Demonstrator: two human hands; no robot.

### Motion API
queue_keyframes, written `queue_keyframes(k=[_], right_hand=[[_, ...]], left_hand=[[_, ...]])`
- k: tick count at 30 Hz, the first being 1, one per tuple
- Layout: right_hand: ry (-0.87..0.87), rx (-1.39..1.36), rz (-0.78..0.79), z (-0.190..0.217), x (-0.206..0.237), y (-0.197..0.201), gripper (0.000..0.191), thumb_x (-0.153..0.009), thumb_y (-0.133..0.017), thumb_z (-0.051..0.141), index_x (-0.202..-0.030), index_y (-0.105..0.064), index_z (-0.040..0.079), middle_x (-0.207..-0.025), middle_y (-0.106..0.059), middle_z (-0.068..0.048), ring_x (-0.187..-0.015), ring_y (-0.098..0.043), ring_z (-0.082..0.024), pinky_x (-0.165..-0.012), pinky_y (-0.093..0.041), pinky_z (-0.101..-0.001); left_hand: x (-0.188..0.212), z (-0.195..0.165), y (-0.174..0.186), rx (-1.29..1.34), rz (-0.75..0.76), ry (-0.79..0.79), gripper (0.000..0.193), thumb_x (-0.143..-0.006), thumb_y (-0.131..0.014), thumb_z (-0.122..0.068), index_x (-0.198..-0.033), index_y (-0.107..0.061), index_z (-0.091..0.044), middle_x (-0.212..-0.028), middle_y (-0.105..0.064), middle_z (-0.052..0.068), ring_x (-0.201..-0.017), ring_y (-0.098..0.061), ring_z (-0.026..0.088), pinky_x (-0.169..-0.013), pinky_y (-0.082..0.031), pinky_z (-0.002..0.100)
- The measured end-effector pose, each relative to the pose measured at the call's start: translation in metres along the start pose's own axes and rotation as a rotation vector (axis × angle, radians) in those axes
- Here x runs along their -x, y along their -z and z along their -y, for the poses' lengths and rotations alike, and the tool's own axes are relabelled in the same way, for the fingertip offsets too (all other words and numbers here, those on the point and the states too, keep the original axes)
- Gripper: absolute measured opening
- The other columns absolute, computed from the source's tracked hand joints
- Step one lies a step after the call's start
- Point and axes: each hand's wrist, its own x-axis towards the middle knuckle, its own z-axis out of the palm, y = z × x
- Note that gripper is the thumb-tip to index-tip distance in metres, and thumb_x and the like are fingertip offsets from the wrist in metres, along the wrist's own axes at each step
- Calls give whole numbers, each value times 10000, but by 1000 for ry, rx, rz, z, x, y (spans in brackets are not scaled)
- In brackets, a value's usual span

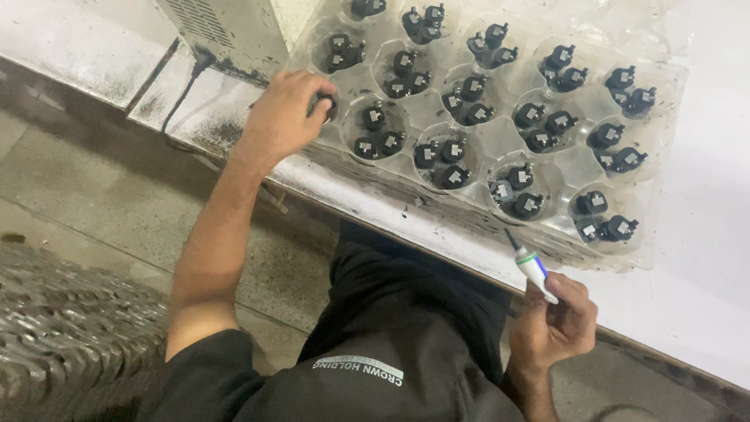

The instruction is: The person picks black plug-shaped components one at a time from a clear plastic tray and squeezes liquid from a small bottle onto each one, then places each component back in the tray. At the end the person caps the bottle, sets it on the table, and wipes their hands with a dark cloth.

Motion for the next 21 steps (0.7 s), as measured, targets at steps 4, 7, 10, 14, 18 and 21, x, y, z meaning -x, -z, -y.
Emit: queue_keyframes(k=[4, 7, 10, 14, 18, 21], right_hand=[[-87, -179, -64, -1, -1, 3, 220, -1095, -553, -144, -1264, -557, -4, -1075, -619, -134, -871, -610, -130, -729, -509, -236], [-156, -353, -44, 0, -7, 7, 176, -1101, -547, -87, -1249, -581, 4, -1025, -616, -126, -800, -580, -131, -735, -512, -288], [-281, -563, -93, 1, -14, 9, 174, -1075, -574, -37, -1238, -595, 18, -981, -636, -146, -787, -576, -170, -764, -500, -338], [-465, -800, -170, 0, -24, 11, 244, -1051, -606, 3, -1288, -596, 56, -929, -634, -137, -755, -562, -206, -793, -461, -388], [-590, -927, -219, -5, -27, 14, 249, -1064, -617, 40, -1308, -577, 69, -965, -611, -89, -789, -546, -214, -754, -429, -384], [-603, -919, -210, -10, -25, 19, 248, -1085, -623, 62, -1324, -564, 88, -935, -603, -82, -785, -534, -198, -745, -417, -375]], left_hand=[[-14, 6, -10, -91, -30, 150, 166, -941, -733, -230, -1068, -728, -123, -1154, -720, 67, -1133, -589, 350, -988, -484, 466], [-23, 6, -19, -160, 24, 167, 206, -889, -781, -275, -1025, -727, -130, -1098, -735, 66, -1097, -623, 339, -1011, -482, 472], [-30, 5, -23, -234, 67, 249, 336, -824, -817, -310, -1074, -699, -120, -1077, -736, 81, -1075, -639, 347, -944, -511, 494], [-39, 6, -24, -233, 130, 352, 406, -819, -817, -324, -1133, -665, -118, -1073, -739, 95, -1049, -648, 368, -883, -535, 516], [-42, 7, -27, -228, 132, 337, 415, -831, -813, -328, -1144, -654, -107, -1050, -738, 132, -1028, -668, 377, -893, -538, 507], [-40, 7, -30, -209, 146, 367, 422, -831, -802, -313, -1165, -647, -107, -1047, -739, 132, -1011, -688, 364, -873, -547, 502]])
